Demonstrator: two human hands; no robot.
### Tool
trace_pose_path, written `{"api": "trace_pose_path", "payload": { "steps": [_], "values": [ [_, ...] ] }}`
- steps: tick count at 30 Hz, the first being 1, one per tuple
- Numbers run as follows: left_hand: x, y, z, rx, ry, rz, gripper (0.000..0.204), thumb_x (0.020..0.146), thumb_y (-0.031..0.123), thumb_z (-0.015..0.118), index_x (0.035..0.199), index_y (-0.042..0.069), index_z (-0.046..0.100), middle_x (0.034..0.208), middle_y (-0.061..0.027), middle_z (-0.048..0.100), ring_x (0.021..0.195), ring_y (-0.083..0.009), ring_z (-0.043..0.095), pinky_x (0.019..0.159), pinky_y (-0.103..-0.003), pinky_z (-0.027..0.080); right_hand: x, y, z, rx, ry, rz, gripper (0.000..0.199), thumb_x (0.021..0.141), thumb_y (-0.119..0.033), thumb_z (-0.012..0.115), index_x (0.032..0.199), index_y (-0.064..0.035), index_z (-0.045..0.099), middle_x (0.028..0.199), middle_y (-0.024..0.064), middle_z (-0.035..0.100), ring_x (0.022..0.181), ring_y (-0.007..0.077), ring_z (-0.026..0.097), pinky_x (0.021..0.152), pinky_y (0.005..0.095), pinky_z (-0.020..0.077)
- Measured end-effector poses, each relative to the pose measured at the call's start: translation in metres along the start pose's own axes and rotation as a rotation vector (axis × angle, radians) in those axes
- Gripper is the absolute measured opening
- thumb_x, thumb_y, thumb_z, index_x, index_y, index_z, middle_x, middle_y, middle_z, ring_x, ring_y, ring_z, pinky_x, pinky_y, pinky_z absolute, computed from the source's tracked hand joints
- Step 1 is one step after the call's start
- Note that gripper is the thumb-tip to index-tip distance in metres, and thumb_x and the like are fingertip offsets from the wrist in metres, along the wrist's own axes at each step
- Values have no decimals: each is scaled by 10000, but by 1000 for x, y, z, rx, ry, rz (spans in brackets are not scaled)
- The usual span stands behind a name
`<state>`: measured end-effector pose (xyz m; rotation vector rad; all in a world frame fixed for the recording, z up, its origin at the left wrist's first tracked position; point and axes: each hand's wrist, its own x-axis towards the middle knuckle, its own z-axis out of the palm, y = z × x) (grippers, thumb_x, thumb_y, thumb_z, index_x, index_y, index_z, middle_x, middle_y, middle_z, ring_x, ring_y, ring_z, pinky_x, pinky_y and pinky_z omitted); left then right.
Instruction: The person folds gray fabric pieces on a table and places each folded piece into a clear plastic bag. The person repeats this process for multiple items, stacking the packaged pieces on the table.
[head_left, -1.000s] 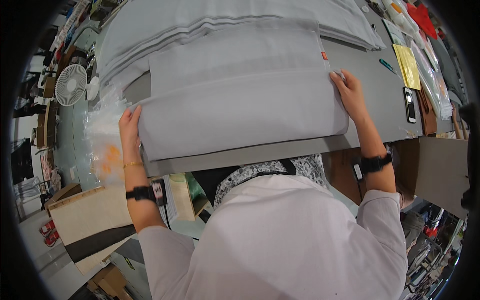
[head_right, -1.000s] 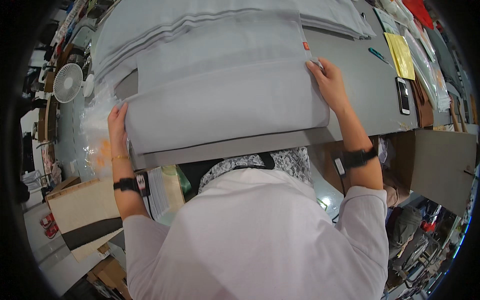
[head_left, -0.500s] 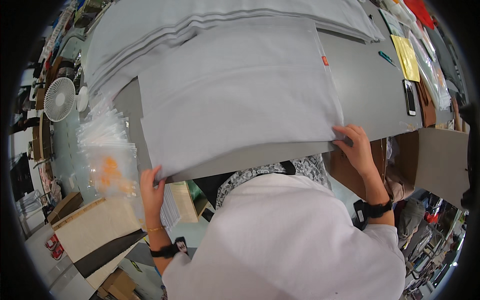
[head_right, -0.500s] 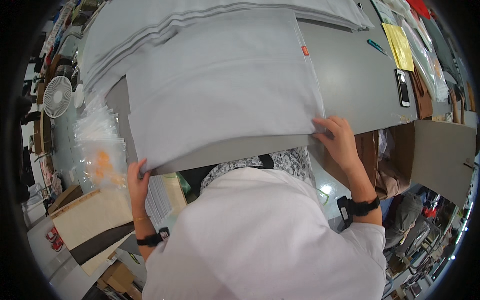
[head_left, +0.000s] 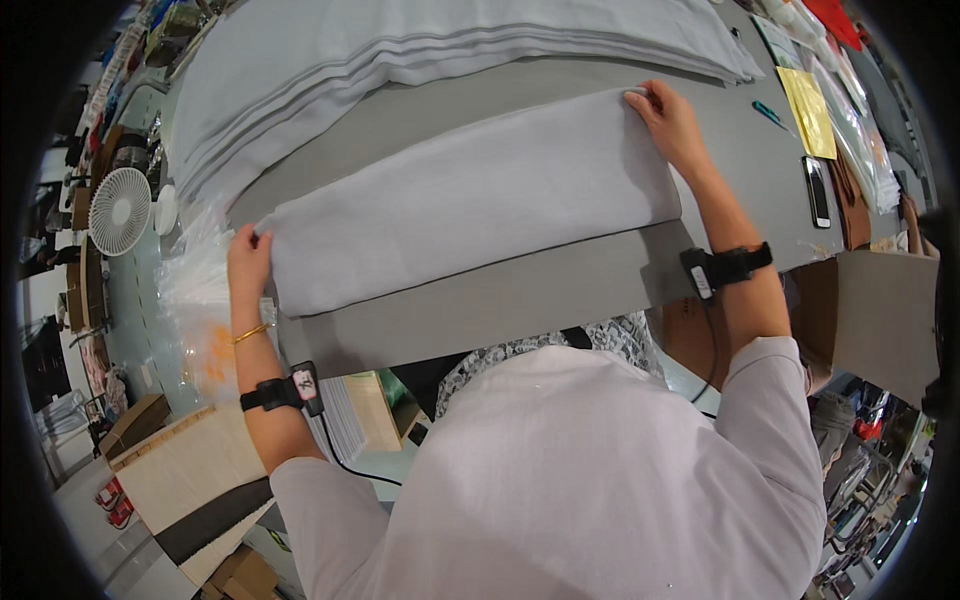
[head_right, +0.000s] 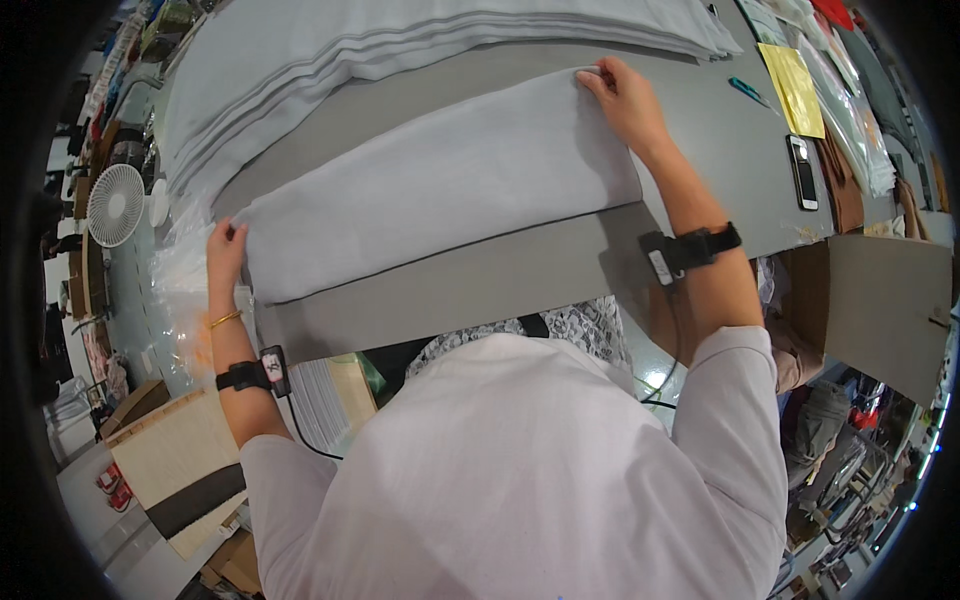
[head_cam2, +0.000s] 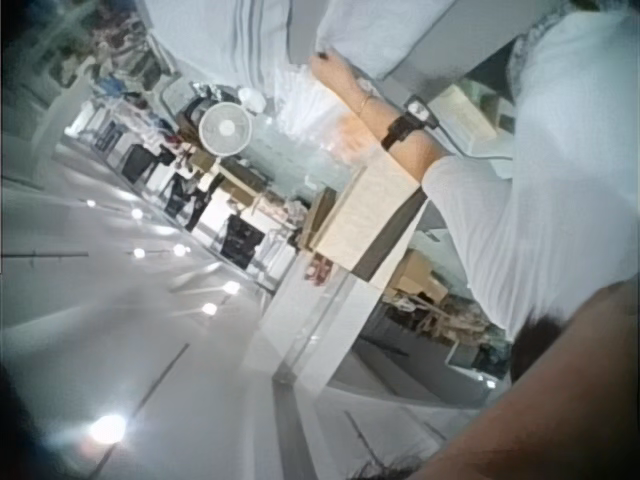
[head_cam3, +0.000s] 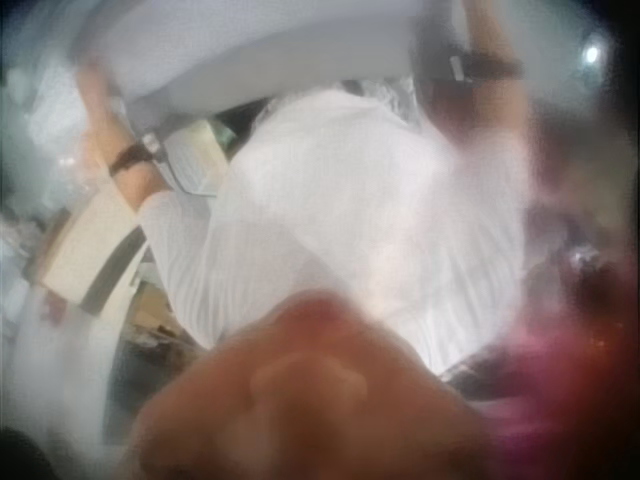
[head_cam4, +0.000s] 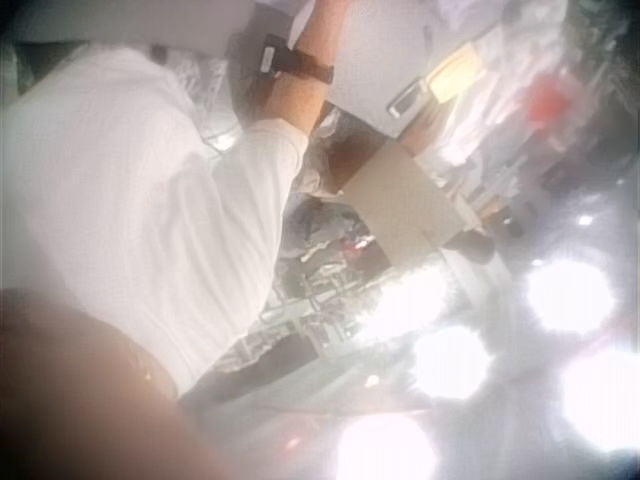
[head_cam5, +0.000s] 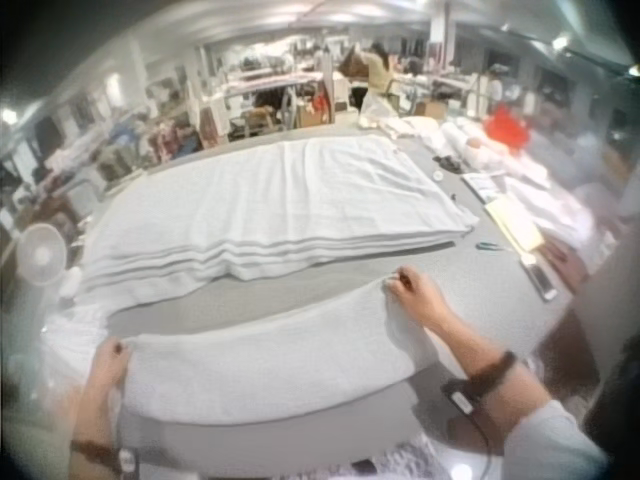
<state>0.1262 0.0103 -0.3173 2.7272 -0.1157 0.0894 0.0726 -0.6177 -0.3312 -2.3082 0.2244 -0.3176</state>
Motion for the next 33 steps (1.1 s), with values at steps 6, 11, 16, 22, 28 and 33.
{"api": "trace_pose_path", "payload": {
  "steps": [6, 11, 16, 22, 28, 33],
  "values": [
    [-52, 51, 38, 222, 54, 433, 543, 938, 228, 731, 1409, 16, 566, 1476, -243, 520, 1400, -422, 467, 1163, -504, 379, -54, 15, 10, -616, 170, -253, 456, 985, -406, 698, 1118, 26, 630, 1118, 222, 651, 1025, 414, 630, 818, 474, 513],
    [-94, 113, 66, 265, -25, 419, 753, 928, 298, 753, 1549, 27, 426, 1654, -273, 300, 1543, -465, 249, 1251, -544, 238, -84, 56, -10, -531, 43, -8, 408, 1046, -347, 628, 892, 12, 510, 916, 215, 614, 834, 445, 580, 763, 463, 477],
    [-116, 136, 81, -62, -37, 314, 629, 987, 265, 687, 1510, -4, 463, 1609, -286, 365, 1509, -435, 344, 1219, -532, 322, -58, 60, -64, -168, 85, 377, 360, 1083, -339, 582, 1018, 5, 663, 818, 95, 693, 812, 216, 700, 677, 386, 524],
    [-104, 120, 50, -1041, -1, -264, 393, 1091, 287, 557, 1312, -36, 596, 1219, -163, 685, 979, -210, 709, 770, -319, 615, -69, -101, -9, 807, -277, 37, 336, 985, -153, 722, 1289, -44, 630, 1154, 39, 693, 948, 112, 691, 861, 259, 563],
    [-93, 111, 61, -1315, -193, -398, 475, 1090, 441, 529, 1227, 0, 641, 1101, -124, 713, 864, -144, 698, 688, -273, 585, -103, -211, 151, 636, -802, 4, 425, 975, -184, 751, 1333, -88, 542, 1064, 21, 626, 979, 131, 609, 819, 279, 515],
    [-87, 105, 82, -902, -79, -237, 338, 970, 141, 684, 1251, -30, 606, 1116, -84, 703, 1005, -184, 656, 929, -334, 510, -104, -182, 139, 164, -575, -335, 475, 973, -274, 732, 1340, -27, 556, 1152, 131, 696, 987, 273, 687, 829, 399, 554]
  ]
}}
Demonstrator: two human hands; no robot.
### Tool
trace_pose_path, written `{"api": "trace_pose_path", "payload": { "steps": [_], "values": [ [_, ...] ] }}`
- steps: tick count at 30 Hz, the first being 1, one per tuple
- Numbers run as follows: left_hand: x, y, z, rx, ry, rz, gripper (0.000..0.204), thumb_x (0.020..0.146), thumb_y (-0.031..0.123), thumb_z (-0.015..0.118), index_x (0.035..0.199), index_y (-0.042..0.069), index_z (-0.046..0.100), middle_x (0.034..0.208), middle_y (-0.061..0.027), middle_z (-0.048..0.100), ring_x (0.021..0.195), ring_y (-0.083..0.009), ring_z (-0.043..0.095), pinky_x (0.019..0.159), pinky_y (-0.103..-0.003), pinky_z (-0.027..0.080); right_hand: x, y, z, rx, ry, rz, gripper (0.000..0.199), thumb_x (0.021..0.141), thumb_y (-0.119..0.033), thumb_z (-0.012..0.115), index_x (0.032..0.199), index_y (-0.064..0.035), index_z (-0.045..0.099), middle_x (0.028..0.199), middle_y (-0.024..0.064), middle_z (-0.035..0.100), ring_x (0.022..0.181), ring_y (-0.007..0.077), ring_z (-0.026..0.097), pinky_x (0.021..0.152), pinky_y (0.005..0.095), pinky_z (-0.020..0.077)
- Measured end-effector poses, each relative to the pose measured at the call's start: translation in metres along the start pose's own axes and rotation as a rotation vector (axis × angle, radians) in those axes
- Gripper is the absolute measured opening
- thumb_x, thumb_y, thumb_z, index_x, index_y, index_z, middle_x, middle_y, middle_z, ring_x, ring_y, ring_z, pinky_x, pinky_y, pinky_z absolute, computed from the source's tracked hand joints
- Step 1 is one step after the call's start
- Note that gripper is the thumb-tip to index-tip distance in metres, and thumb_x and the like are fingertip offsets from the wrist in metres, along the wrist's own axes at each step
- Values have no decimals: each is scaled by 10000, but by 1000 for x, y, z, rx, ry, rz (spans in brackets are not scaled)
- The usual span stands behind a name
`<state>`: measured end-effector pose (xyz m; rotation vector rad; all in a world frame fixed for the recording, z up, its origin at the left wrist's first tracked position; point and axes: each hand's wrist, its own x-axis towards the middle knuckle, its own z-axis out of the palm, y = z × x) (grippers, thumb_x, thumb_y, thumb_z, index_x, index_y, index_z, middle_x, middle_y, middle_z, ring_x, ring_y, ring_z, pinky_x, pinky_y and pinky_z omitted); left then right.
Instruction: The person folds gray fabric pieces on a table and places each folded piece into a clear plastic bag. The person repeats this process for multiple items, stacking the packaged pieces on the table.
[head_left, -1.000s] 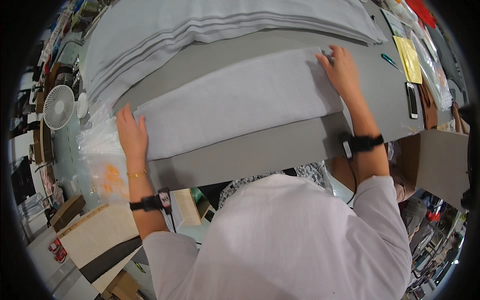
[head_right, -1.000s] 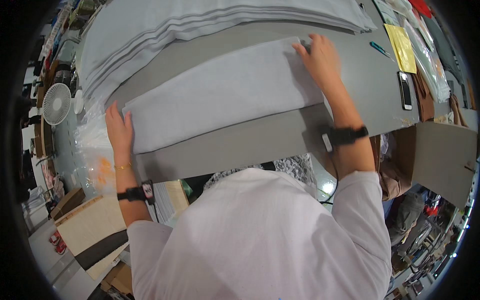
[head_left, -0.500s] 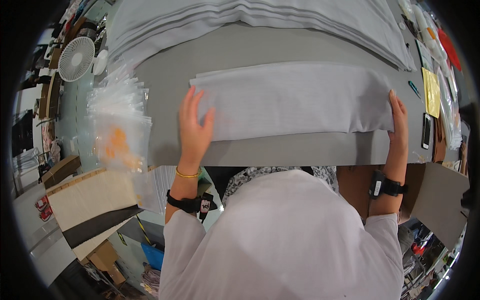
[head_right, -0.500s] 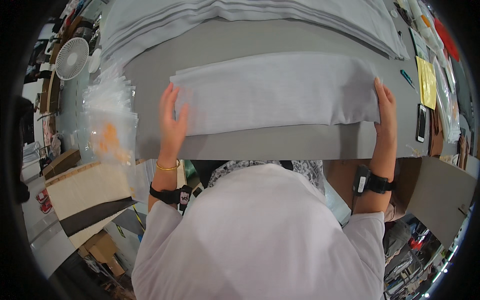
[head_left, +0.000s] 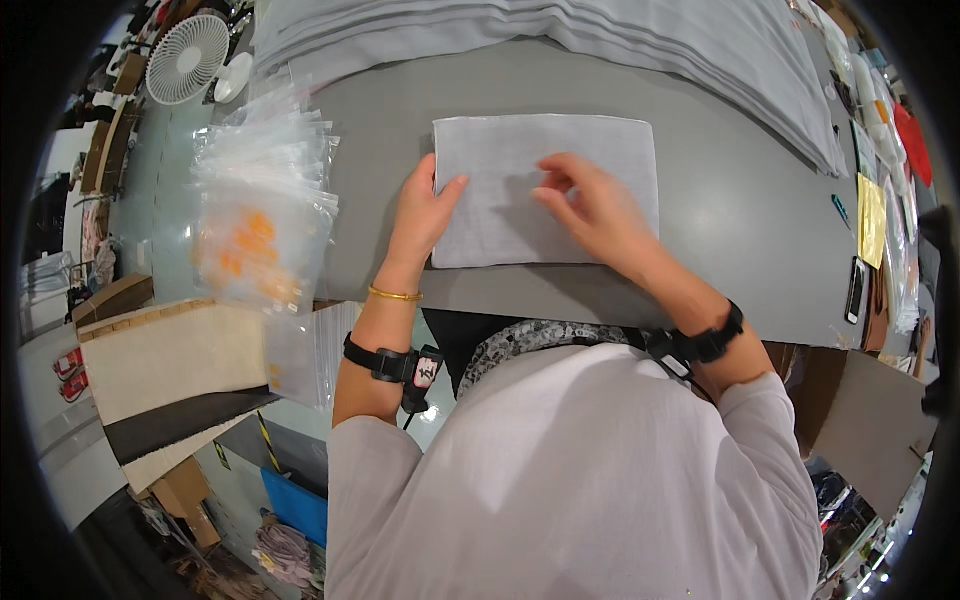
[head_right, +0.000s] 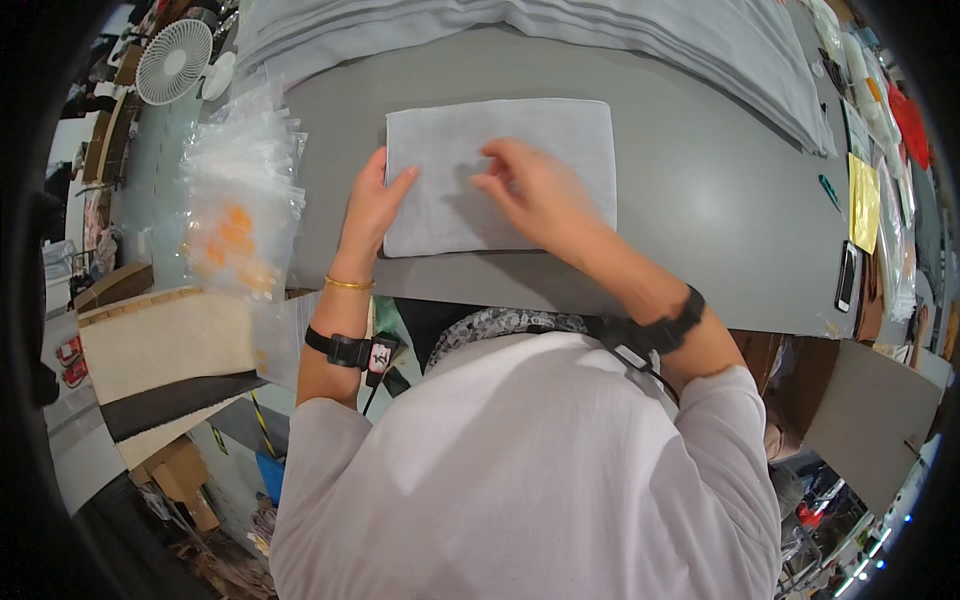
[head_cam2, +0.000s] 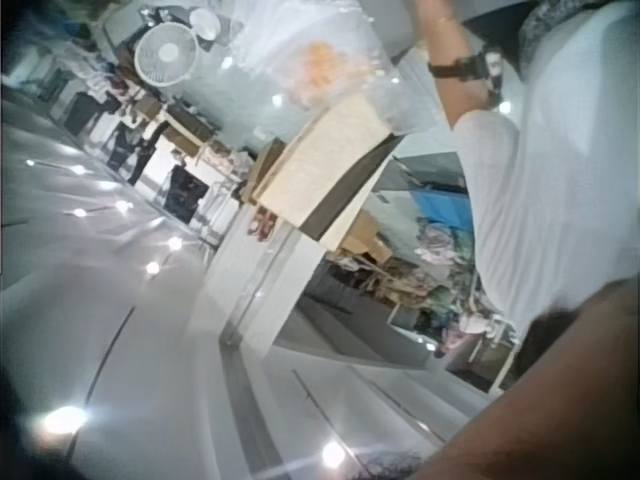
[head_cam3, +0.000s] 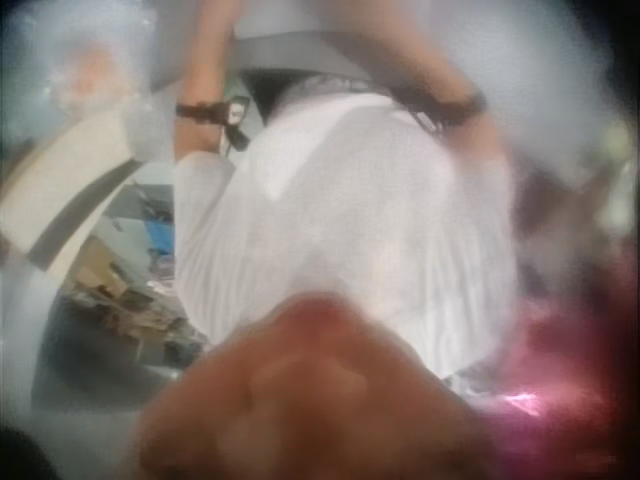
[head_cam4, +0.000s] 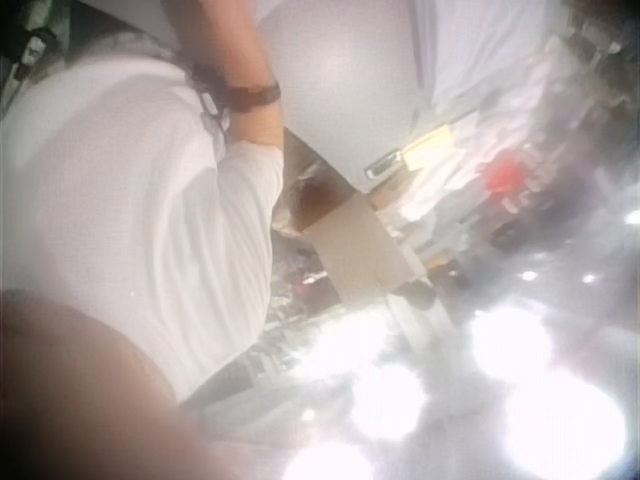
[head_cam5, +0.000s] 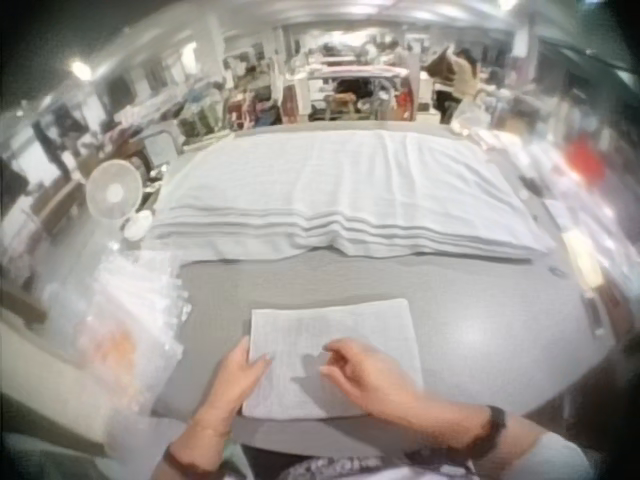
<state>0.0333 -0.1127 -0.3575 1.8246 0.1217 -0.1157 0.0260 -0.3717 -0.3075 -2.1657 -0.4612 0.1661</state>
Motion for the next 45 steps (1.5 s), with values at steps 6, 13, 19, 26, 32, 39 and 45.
{"api": "trace_pose_path", "payload": {
  "steps": [6, 13, 19, 26, 32, 39, 45],
  "values": [
    [-4, 16, 5, 414, 171, -56, 411, 965, 180, 700, 1304, -20, 582, 1206, -151, 668, 1083, -271, 643, 951, -391, 512, -31, 55, -23, -678, 157, -214, 717, 958, -481, 686, 1470, -12, 506, 1535, 191, 487, 1461, 348, 418, 1188, 477, 355],
    [8, 11, 12, 1043, -160, 706, 773, 947, 408, 712, 1535, -10, 435, 1641, -276, 320, 1544, -429, 269, 1261, -518, 234, -15, 88, -24, -673, 134, -290, 903, 919, -615, 666, 1559, -23, 432, 1659, 230, 324, 1562, 386, 260, 1277, 519, 213],
    [-26, -3, 49, 858, -105, 658, 737, 954, 459, 698, 1495, 0, 500, 1627, -300, 320, 1524, -458, 270, 1249, -535, 240, 32, 98, -103, -695, -214, -398, 916, 859, -565, 727, 1573, -65, 442, 1691, 195, 292, 1584, 381, 209, 1284, 534, 171],
    [-44, -12, -57, 154, 346, 222, 218, 1018, 171, 653, 1165, 18, 703, 1111, -132, 721, 877, -189, 698, 724, -324, 594, 11, 49, -30, -442, 23, -442, 491, 880, -217, 774, 1318, -41, 639, 1496, 185, 546, 1413, 393, 481, 1199, 544, 345],
    [33, -42, -226, 391, 939, 104, 264, 973, 277, 692, 1071, 39, 636, 982, -138, 733, 860, -314, 712, 760, -418, 561, -6, 29, 23, -689, -61, -408, 729, 942, -455, 649, 1555, -99, 476, 1663, 230, 323, 1546, 427, 269, 1266, 575, 161],
    [49, -68, -250, 698, 818, -165, 373, 947, 443, 675, 1008, 81, 609, 911, -190, 737, 922, -420, 707, 811, -514, 538, 5, -4, 9, -596, -208, -309, 694, 907, -382, 716, 1508, -87, 532, 1632, 217, 387, 1532, 432, 300, 1263, 569, 169],
    [45, -70, -252, 633, 738, -175, 311, 936, 340, 689, 1068, 78, 588, 960, -179, 735, 937, -408, 706, 823, -512, 541, -32, -166, -88, 109, 99, -975, 405, 910, -186, 660, 1286, -36, 673, 1116, 151, 733, 1097, 345, 663, 1028, 604, 475]
  ]
}}
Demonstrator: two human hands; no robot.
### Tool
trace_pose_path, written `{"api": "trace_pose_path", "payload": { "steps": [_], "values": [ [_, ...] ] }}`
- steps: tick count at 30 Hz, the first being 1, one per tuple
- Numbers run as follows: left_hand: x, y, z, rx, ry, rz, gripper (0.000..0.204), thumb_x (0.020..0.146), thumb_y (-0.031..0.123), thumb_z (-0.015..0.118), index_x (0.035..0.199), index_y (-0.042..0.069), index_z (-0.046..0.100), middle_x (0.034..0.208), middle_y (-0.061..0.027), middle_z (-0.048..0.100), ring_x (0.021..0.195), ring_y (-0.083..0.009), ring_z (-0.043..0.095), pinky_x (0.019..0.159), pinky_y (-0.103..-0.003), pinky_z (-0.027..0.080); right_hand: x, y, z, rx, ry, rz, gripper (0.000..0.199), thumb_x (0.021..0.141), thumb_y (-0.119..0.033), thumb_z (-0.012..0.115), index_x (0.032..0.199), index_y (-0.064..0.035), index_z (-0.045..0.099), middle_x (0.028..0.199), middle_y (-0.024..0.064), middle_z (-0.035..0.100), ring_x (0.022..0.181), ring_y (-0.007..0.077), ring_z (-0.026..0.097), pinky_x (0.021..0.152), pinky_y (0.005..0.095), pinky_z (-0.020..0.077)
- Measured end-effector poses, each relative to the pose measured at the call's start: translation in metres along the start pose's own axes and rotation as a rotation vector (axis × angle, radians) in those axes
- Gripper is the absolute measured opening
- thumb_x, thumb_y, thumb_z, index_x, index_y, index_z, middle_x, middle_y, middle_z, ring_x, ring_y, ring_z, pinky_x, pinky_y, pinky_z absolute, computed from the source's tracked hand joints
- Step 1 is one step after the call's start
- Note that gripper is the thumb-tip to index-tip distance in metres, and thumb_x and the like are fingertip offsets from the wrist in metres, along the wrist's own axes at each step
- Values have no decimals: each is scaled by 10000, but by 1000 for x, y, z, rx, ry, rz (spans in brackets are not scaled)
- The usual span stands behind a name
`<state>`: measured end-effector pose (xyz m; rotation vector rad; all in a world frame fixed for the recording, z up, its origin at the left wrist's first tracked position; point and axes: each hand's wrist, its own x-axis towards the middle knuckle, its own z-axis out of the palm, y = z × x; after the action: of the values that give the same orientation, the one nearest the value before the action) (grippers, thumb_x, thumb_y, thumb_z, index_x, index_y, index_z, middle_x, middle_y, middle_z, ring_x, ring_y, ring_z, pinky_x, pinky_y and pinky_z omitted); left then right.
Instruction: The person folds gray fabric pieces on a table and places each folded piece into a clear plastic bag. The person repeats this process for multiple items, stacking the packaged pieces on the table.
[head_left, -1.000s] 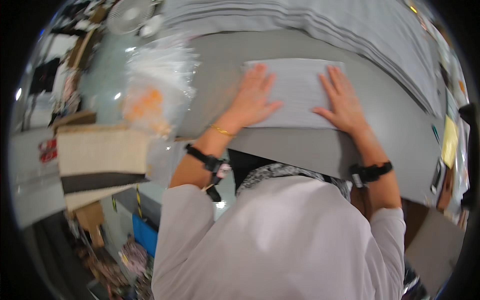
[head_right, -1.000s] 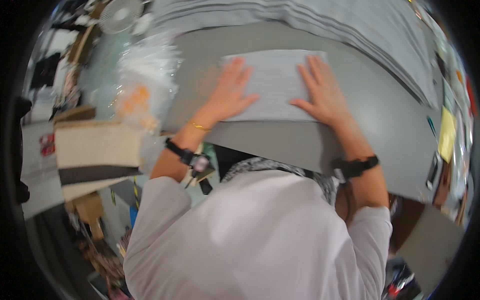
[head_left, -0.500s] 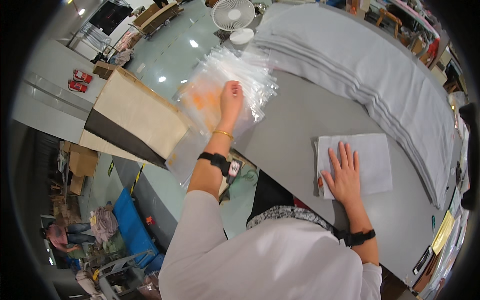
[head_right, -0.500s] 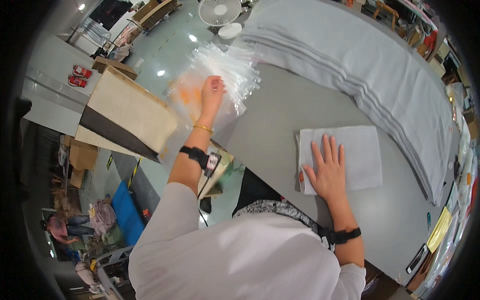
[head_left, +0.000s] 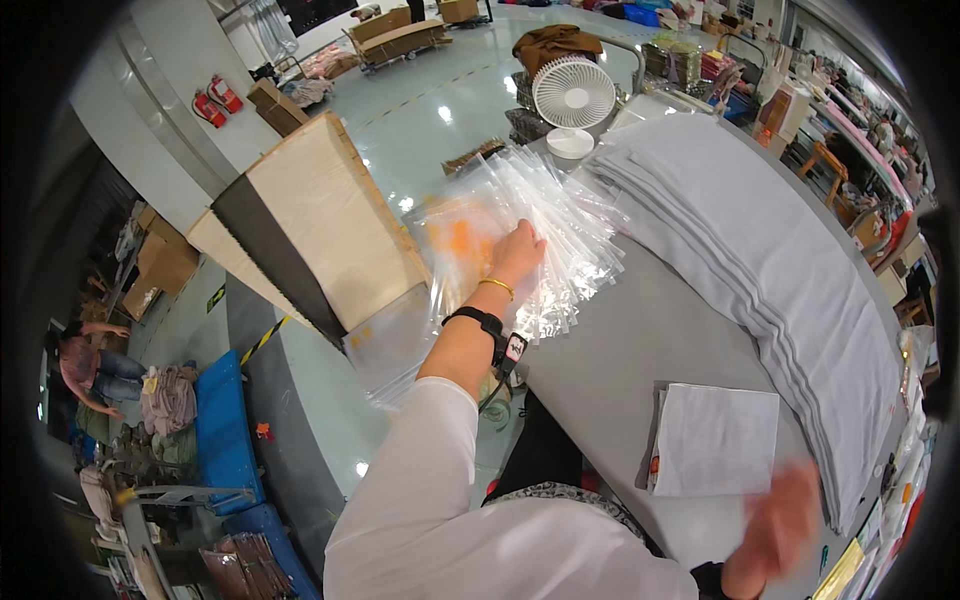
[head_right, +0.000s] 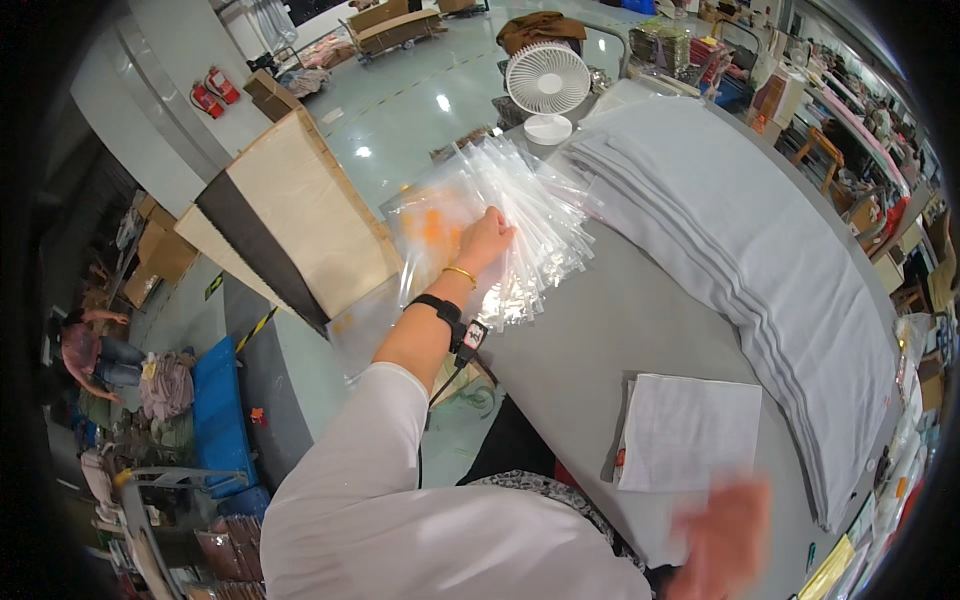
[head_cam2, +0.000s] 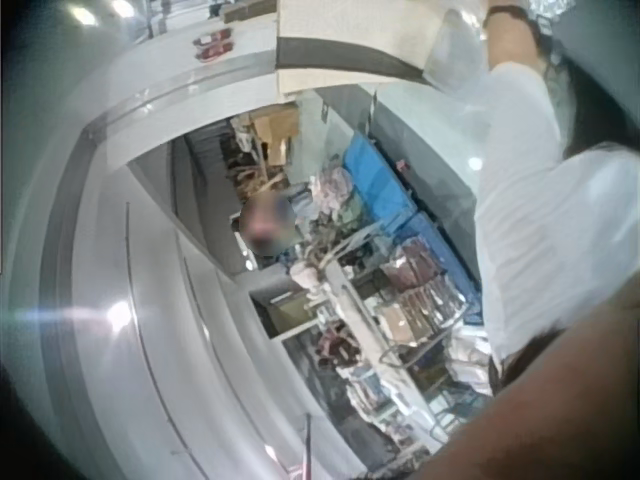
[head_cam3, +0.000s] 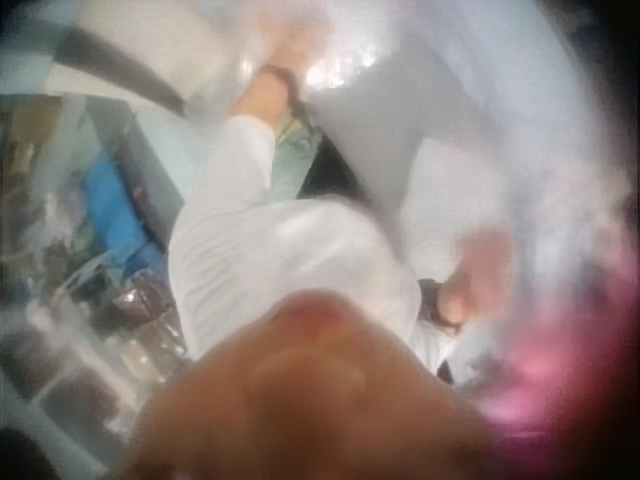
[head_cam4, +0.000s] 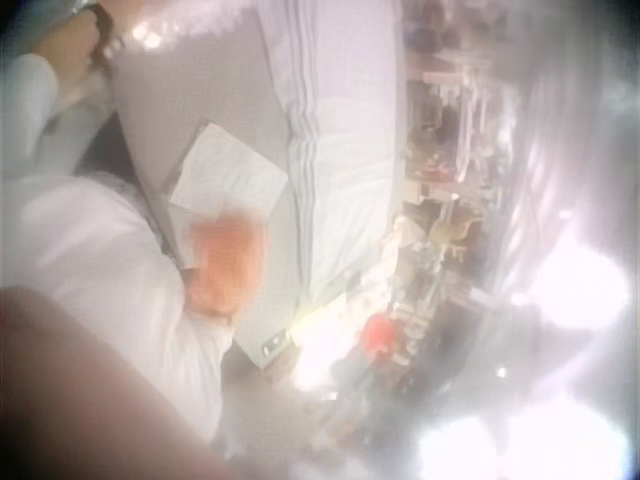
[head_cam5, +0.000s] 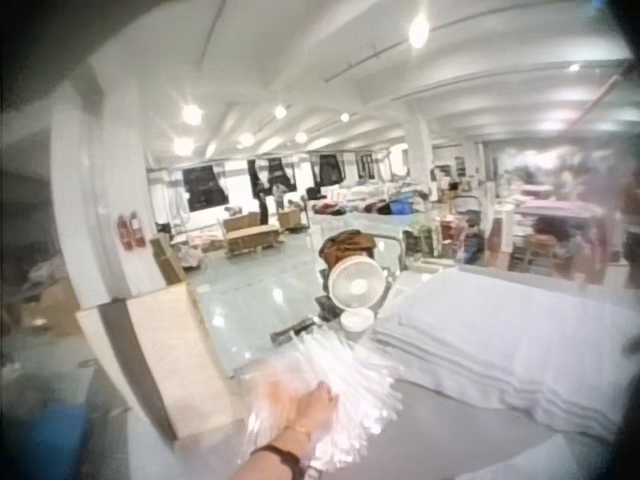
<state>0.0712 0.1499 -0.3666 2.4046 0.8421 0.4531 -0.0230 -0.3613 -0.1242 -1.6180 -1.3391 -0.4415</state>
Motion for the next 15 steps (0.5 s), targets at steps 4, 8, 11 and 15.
{"api": "trace_pose_path", "payload": {
  "steps": [4, 8, 11, 15],
  "values": [
    [-4, 2, -4, 2, -22, -4, 347, 905, 266, 687, 1123, 20, 578, 1045, -216, 725, 1007, -409, 703, 875, -506, 552, 22, -47, -17, -139, 73, -261, 392, 904, -185, 671, 1267, -38, 672, 1092, 143, 722, 1059, 333, 658, 991, 585, 479],
    [-8, 7, 0, 130, 41, -49, 331, 893, 201, 657, 1105, -48, 606, 1056, -257, 718, 1046, -428, 698, 931, -518, 550, 19, -55, -21, -179, 126, -291, 380, 898, -185, 682, 1248, -39, 672, 1067, 136, 710, 1021, 321, 653, 954, 566, 482],
    [-13, 8, 1, 191, 93, -19, 280, 893, 152, 617, 1075, -61, 629, 1083, -276, 711, 1053, -430, 696, 939, -515, 552, 15, -61, -31, -199, 157, -278, 371, 893, -184, 690, 1235, -40, 671, 1049, 130, 701, 992, 312, 650, 926, 552, 485],
    [-27, 18, -16, 235, 61, 27, 236, 898, 97, 588, 1088, -33, 637, 1091, -260, 706, 1041, -403, 697, 895, -486, 561, -1, -68, -49, -229, 198, -265, 360, 887, -184, 701, 1216, -42, 670, 1025, 123, 689, 954, 301, 645, 889, 533, 489]
  ]
}}
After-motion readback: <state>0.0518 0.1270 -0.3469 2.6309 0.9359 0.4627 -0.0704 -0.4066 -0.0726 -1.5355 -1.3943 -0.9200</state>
